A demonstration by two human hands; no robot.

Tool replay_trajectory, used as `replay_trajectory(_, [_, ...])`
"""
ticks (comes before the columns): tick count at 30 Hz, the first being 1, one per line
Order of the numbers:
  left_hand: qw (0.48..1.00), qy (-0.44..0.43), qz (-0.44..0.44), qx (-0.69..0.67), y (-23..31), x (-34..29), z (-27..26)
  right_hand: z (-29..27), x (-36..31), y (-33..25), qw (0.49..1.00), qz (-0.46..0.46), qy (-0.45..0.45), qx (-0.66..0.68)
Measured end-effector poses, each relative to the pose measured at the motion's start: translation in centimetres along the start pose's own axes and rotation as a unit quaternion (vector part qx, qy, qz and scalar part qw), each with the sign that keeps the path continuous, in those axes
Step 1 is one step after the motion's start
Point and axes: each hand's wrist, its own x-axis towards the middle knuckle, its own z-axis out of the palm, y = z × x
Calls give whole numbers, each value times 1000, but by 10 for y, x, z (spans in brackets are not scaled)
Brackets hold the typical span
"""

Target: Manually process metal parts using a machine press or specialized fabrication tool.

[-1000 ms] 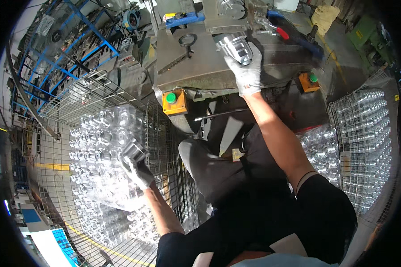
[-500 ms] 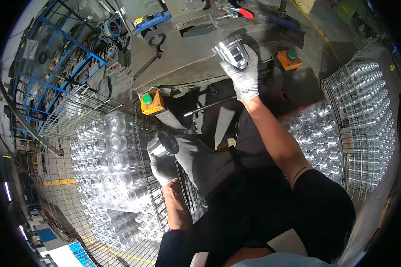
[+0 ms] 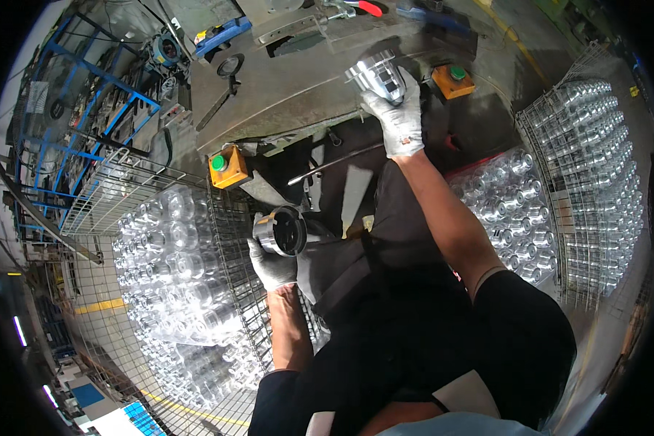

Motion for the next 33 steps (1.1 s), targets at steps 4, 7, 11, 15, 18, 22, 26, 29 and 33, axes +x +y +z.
replay_trajectory(4, [1000,1,-11,6,-4,-1,5,-2,-2,-9,999,16,-12,39])
replay_trajectory(7, [999,10,7,47,-4,2,7,5,-6,-20,998,32,-35,43])
replay_trajectory(11, [947,-117,53,295,7,14,30,10,-12,-16,995,-8,-96,-30])
replay_trajectory(15, [850,-161,75,497,18,20,94,22,-25,-25,984,87,-110,111])
replay_trajectory(18, [730,-206,173,628,26,32,99,42,-37,-15,970,-90,-199,-107])
replay_trajectory(22, [699,-196,232,647,26,39,120,50,-39,-15,947,-126,-223,-192])
replay_trajectory(26, [731,-184,217,621,31,45,113,62,-41,-21,897,-223,-247,-290])
replay_trajectory(29, [815,-164,149,535,37,44,107,69,-42,-23,881,-253,-277,-288])
replay_trajectory(33, [798,-198,187,538,49,45,109,75,-47,-31,862,-255,-313,-306])
